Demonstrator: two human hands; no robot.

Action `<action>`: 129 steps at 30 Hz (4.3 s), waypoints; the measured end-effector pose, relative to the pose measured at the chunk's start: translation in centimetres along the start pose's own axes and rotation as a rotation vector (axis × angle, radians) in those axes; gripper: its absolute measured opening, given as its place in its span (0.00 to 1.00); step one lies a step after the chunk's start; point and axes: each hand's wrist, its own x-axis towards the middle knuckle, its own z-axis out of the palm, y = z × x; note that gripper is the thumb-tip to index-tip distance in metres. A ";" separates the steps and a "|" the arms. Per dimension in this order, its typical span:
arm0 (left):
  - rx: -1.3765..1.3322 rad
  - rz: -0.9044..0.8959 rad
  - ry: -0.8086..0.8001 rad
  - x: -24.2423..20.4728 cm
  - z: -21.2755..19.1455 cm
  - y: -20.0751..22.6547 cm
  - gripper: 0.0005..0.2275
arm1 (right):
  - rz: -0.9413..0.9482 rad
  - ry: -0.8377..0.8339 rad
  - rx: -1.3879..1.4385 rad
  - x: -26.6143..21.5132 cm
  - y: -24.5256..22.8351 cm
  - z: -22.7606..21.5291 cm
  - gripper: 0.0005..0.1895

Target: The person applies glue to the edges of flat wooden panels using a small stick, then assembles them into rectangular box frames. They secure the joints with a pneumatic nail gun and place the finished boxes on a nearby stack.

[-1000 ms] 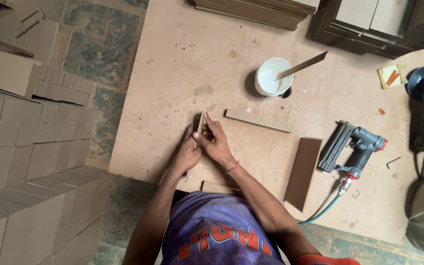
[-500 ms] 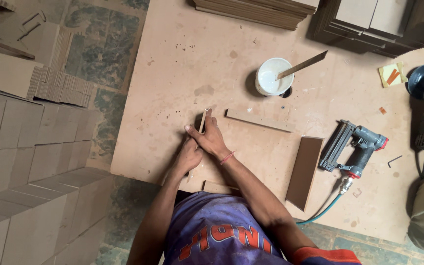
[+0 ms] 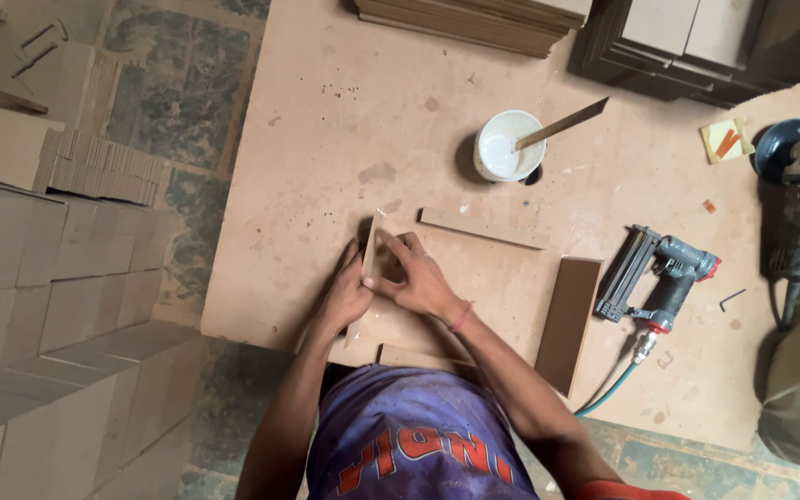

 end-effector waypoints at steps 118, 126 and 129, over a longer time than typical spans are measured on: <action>-0.063 0.030 0.142 3.2 -1.2 6.5 0.34 | 0.427 0.630 -0.038 -16.0 15.6 -15.1 0.38; 0.024 0.101 0.172 3.6 -0.8 5.6 0.33 | 0.424 0.572 -0.005 -15.5 14.0 -15.5 0.37; 0.035 0.177 0.196 3.8 -0.4 4.5 0.32 | 0.440 0.567 -0.038 -15.3 13.7 -15.2 0.38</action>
